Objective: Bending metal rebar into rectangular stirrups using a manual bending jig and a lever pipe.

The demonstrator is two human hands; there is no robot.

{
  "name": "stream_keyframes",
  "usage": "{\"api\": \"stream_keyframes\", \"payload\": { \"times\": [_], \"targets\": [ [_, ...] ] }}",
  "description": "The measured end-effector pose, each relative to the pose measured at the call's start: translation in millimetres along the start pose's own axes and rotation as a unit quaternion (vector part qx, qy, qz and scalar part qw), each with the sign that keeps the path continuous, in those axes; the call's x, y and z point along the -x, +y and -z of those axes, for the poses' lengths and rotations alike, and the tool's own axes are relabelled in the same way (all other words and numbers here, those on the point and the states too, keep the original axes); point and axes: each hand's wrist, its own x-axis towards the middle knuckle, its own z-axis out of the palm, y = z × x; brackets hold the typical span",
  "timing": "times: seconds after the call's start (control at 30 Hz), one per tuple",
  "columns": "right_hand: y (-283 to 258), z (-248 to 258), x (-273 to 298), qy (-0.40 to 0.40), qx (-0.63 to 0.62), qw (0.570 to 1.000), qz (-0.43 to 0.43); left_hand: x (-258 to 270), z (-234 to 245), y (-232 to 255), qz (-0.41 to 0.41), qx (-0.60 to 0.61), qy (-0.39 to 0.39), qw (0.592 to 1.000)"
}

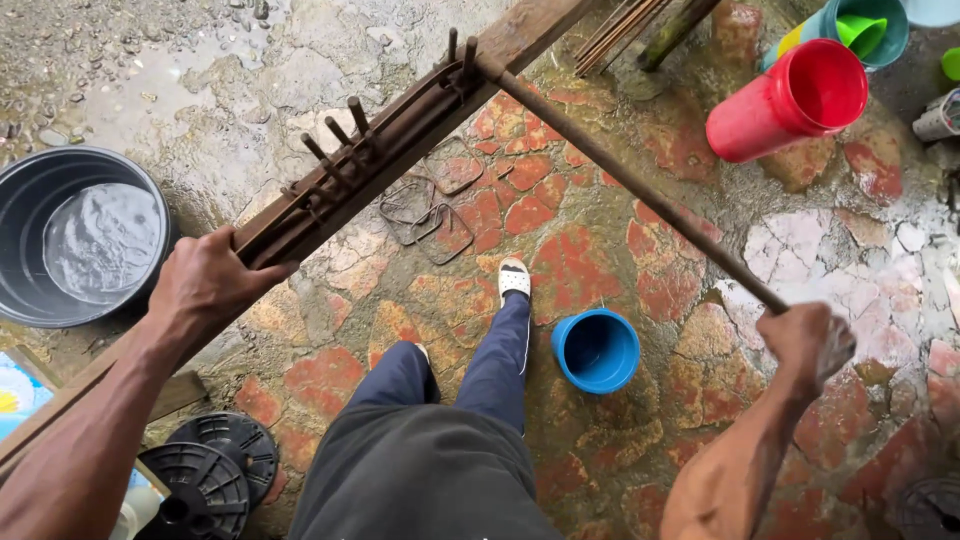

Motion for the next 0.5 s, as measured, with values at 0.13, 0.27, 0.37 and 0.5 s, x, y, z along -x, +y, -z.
{"api": "stream_keyframes", "payload": {
  "times": [0.13, 0.27, 0.37, 0.5],
  "targets": [
    [-21, 5, 121, -0.049, 0.05, 0.995, -0.073, 2, 2, -1, -0.004, 0.013, -0.006, 1.0],
    [-55, 10, 218, -0.03, 0.093, 0.989, -0.11, 1, 3, -2, -0.01, 0.037, -0.017, 0.999],
    [-82, 20, 267, -0.043, -0.016, 0.983, -0.18, 0, 3, -4, 0.005, 0.04, -0.016, 0.999],
    [-92, 18, 287, -0.086, 0.016, 0.968, -0.237, 1, 6, -4, -0.005, 0.045, -0.015, 0.999]
  ]
}}
